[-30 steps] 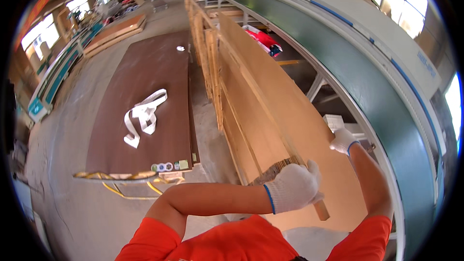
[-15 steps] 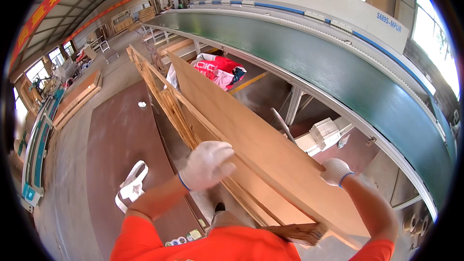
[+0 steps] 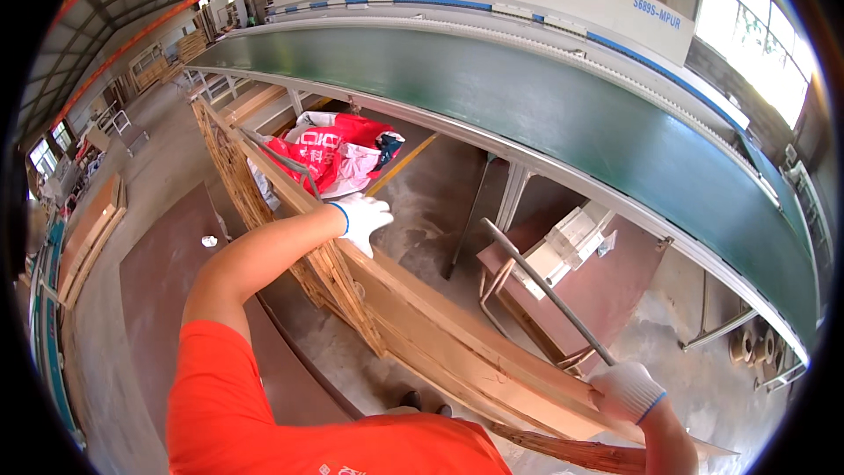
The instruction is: The person wipes white furniture panels with a cloth, moves wooden and white panels across the workshop, and uses an air duster to blow debris off a surface.
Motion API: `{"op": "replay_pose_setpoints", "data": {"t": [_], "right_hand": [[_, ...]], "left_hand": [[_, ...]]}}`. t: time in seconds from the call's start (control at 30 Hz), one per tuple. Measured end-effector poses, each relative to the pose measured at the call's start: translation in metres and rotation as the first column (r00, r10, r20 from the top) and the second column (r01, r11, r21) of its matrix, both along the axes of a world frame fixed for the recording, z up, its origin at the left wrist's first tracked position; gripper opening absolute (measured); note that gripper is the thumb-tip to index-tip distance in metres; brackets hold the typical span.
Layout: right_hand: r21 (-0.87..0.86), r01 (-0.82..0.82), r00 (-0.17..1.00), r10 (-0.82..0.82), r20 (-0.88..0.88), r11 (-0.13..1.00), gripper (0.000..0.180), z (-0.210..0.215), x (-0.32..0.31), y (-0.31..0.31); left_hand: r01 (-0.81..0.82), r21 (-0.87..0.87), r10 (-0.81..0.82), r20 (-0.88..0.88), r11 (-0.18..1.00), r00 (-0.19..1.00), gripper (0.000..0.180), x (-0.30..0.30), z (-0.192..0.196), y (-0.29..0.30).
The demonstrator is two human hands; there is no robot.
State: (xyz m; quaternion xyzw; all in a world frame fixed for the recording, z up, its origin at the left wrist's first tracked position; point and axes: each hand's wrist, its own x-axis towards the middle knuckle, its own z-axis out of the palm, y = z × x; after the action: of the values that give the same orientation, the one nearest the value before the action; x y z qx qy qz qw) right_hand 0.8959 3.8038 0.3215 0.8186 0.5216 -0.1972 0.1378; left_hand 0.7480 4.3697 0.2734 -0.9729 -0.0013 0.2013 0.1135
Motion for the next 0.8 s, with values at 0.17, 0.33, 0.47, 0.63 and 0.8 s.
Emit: {"op": "replay_pose_setpoints", "data": {"t": [0.17,0.33,0.47,0.63,0.8], "right_hand": [[0.254,0.077,0.997,-0.082,0.009,0.964,0.015,0.017,-0.044,-0.018],[0.372,0.14,0.983,-0.174,0.059,0.918,0.009,0.01,-0.064,-0.023],[0.527,0.204,0.962,-0.268,0.046,0.825,0.006,0.018,-0.072,-0.007],[0.67,0.211,0.921,-0.374,0.107,0.712,0.005,0.014,-0.087,0.011],[0.728,0.327,0.852,-0.521,0.048,0.603,0.006,0.014,-0.105,0.022]], "left_hand": [[-0.117,-0.113,0.073,-0.334,0.987,0.94,0.04,0.001,-0.007,-0.005],[0.009,-0.173,-0.035,-0.147,0.985,0.989,0.033,-0.041,0.019,0.009],[0.005,0.13,0.02,-0.19,0.992,0.982,0.024,-0.055,-0.005,0.096],[0.048,0.14,-0.054,0.037,0.989,0.998,0.017,-0.087,-0.021,0.198],[-0.098,0.184,0.073,0.14,0.978,0.988,0.015,-0.083,-0.033,0.238]]}}
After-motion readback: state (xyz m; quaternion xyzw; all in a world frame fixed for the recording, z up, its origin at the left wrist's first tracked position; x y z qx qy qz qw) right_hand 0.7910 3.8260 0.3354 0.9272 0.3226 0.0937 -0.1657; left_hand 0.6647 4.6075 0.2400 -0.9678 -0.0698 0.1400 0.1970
